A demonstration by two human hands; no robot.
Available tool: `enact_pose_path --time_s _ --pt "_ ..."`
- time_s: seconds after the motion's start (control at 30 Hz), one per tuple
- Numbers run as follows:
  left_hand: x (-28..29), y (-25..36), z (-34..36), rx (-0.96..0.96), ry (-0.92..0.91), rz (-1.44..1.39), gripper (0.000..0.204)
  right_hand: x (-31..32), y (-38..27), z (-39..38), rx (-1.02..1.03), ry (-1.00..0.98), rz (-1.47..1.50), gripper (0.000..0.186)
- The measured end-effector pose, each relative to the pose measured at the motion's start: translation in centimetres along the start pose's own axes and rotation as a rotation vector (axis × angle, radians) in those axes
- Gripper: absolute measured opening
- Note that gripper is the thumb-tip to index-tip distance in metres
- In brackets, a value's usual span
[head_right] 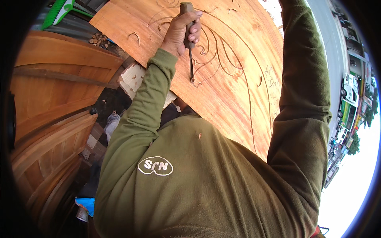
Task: The person carves a floral design into a large wooden board using a chisel and a hammer.
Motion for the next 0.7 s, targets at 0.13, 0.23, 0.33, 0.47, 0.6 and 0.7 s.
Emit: enact_pose_path --time_s 0.13,0.23,0.33,0.47,0.6,0.7 --pt "0.7 0.5 -0.5 -0.02 0.039 -0.006 0.029 -7.6 5.1 -2.2 0.043 -0.411 0.093 0.069" --pt "1.7 0.8 -1.6 -0.05 0.088 -0.028 0.028 -13.9 5.8 -7.2 0.104 -1.138 -0.316 0.072" --pt "2.1 0.5 -2.0 -0.064 0.126 -0.051 0.027 -11.8 3.8 -3.5 0.117 -0.966 -0.431 0.071" --pt "1.9 0.6 -1.7 -0.081 0.105 -0.025 0.029 -9.6 2.3 -0.5 -0.049 -0.41 0.02 0.067" --pt "2.4 0.5 -2.4 -0.076 0.136 -0.038 0.03 -16.5 1.2 -7.6 0.592 -1.042 -0.507 0.065" --pt "2.6 1.1 -3.3 -0.099 0.18 -0.057 0.029 -16.9 3.3 -6.2 0.171 -1.233 -0.354 0.065"
Point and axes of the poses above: each hand's wrist, its own z-axis towards the middle knuckle, its own x-axis out of the back of the hand, y = z × x, the point moved 10 cm from there along z, towards the middle knuckle, and after that the axes turned 11 degrees about -y, right-handed, at the moved point
